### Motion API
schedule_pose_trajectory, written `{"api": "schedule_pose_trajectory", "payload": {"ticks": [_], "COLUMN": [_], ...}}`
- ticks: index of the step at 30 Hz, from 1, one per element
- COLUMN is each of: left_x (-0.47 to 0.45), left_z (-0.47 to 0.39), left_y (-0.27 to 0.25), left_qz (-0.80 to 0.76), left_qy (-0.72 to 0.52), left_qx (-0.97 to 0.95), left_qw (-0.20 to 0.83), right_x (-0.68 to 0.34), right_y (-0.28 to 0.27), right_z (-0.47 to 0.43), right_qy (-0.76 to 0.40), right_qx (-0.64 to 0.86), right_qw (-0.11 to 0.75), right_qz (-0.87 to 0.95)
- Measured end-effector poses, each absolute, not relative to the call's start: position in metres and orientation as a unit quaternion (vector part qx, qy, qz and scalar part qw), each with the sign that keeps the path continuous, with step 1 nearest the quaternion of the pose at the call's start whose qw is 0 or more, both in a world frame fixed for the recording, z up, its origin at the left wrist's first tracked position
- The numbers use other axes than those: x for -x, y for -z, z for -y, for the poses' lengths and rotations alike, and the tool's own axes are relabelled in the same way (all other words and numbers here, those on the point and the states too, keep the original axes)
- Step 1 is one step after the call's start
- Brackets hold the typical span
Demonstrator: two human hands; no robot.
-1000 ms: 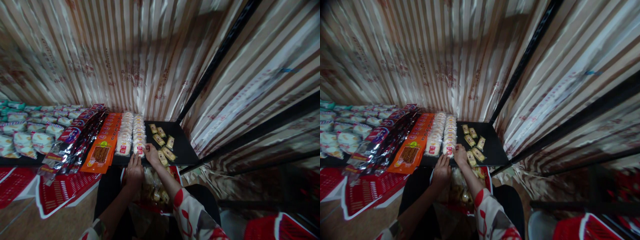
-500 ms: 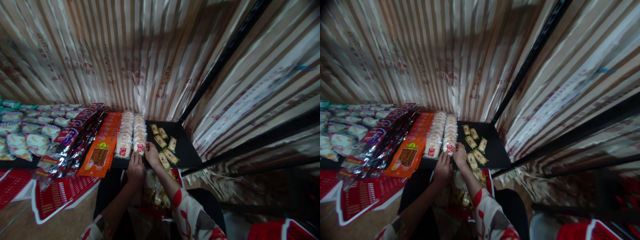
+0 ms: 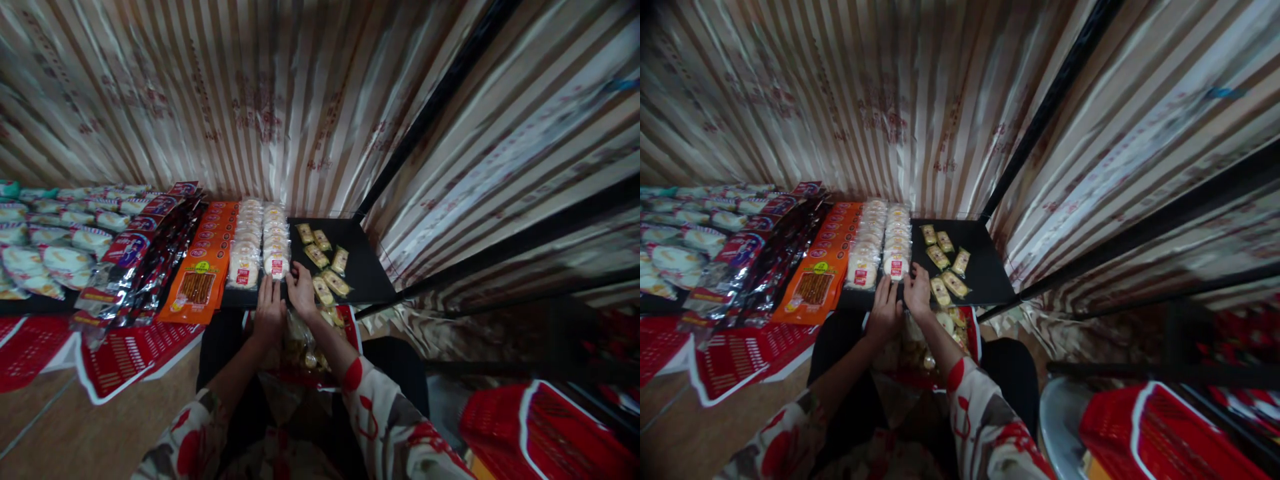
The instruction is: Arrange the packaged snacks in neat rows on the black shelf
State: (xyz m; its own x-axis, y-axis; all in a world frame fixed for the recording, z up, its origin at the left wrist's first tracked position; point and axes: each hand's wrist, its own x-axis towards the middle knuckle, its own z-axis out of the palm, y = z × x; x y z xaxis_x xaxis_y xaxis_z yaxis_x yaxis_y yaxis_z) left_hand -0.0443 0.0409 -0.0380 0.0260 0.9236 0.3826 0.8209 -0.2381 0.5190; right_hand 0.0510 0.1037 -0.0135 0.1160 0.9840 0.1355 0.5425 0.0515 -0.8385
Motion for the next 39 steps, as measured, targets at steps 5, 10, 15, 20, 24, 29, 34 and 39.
{"api": "schedule_pose_trajectory", "payload": {"ticks": [5, 10, 15, 20, 24, 29, 34, 39], "left_x": [0.044, 0.027, 0.008, 0.001, 0.0, 0.0, -0.003, -0.005], "left_z": [0.001, 0.037, 0.049, 0.056, 0.059, 0.059, 0.055, 0.049], "left_y": [0.037, 0.05, 0.058, 0.062, 0.067, 0.065, 0.058, 0.056], "left_qz": [-0.563, -0.559, -0.576, -0.581, -0.579, -0.592, -0.628, -0.629], "left_qy": [-0.29, -0.199, -0.17, -0.185, -0.218, -0.258, -0.314, -0.402], "left_qx": [-0.762, -0.772, -0.747, -0.727, -0.715, -0.688, -0.607, -0.436], "left_qw": [0.131, 0.228, 0.286, 0.316, 0.326, 0.331, 0.373, 0.503], "right_x": [-0.071, -0.108, -0.135, -0.142, -0.142, -0.152, -0.163, -0.16], "right_y": [0.027, 0.06, 0.079, 0.079, 0.076, 0.065, 0.054, 0.043], "right_z": [-0.034, 0.021, 0.027, 0.023, 0.029, 0.042, 0.051, 0.053], "right_qy": [-0.24, -0.21, -0.171, -0.171, -0.155, -0.153, -0.236, -0.421], "right_qx": [0.59, 0.642, 0.703, 0.709, 0.734, 0.721, 0.708, 0.628], "right_qw": [0.422, 0.345, 0.275, 0.231, 0.193, 0.218, 0.299, 0.414], "right_qz": [0.645, 0.652, 0.633, 0.645, 0.633, 0.64, 0.594, 0.507]}}
